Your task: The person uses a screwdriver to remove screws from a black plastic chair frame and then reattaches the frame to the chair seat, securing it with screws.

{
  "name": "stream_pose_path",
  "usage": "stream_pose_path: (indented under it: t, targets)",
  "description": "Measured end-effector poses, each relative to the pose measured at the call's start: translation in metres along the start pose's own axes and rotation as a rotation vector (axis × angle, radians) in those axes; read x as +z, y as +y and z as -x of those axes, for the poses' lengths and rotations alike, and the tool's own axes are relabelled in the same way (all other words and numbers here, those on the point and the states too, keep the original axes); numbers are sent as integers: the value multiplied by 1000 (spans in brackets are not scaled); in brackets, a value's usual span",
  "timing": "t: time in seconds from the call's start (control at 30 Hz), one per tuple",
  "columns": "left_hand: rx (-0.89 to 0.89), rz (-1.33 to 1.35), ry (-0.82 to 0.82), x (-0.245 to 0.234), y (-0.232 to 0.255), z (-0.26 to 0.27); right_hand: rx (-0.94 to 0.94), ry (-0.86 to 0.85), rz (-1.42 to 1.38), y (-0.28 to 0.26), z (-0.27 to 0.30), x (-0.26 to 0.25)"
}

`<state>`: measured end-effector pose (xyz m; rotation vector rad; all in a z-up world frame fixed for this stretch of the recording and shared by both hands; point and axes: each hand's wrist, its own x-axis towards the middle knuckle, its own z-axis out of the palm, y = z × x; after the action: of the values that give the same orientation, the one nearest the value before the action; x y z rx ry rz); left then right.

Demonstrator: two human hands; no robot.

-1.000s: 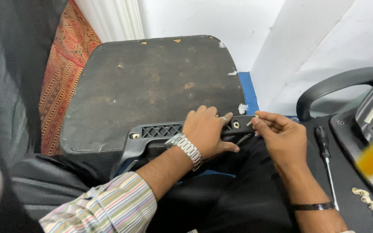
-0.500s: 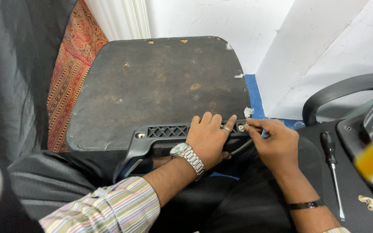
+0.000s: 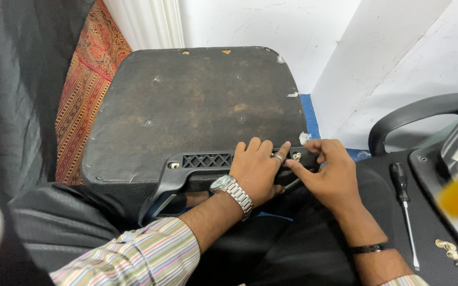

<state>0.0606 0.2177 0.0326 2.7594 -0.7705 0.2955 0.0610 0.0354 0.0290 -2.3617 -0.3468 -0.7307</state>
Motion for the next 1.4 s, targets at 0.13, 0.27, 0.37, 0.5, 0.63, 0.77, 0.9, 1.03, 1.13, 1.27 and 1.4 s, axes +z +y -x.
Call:
stream_pose_path:
  t: [0.13, 0.27, 0.37, 0.5, 0.63, 0.77, 0.9, 1.03, 1.13, 1.27, 1.4]
  targets:
    - [-8, 6, -16, 0, 0, -1, 108, -50, -101, 5, 3, 5]
    - [-9, 9, 14, 1, 0, 0, 175, -9, 22, 13, 2, 10]
    - [-7, 17, 24, 1, -1, 1, 125, -39, -83, 16, 2, 13]
    - [-6, 16, 30, 2, 0, 0, 122, 17, -75, 20, 4, 14]
    - [-18, 15, 23, 2, -1, 0, 100, -7, -112, 22, 5, 16]
    - [-13, 14, 25, 4, -1, 0, 156, -25, -79, 23, 5, 20]
    - [-12, 11, 46, 5, -1, 0, 173, 1, -105, 24, 6, 18]
    - [-15, 16, 31, 4, -1, -1, -89, 10, -46, 26, 7, 15]
    - [-10, 27, 54, 3, -1, 0, 103, 9, -96, 27, 8, 16]
    - [-36, 48, 22, 2, -1, -1, 112, -60, -126, 29, 7, 14]
    - [-55, 242, 64, 4, -14, -7, 101, 2, -100, 26, 5, 13]
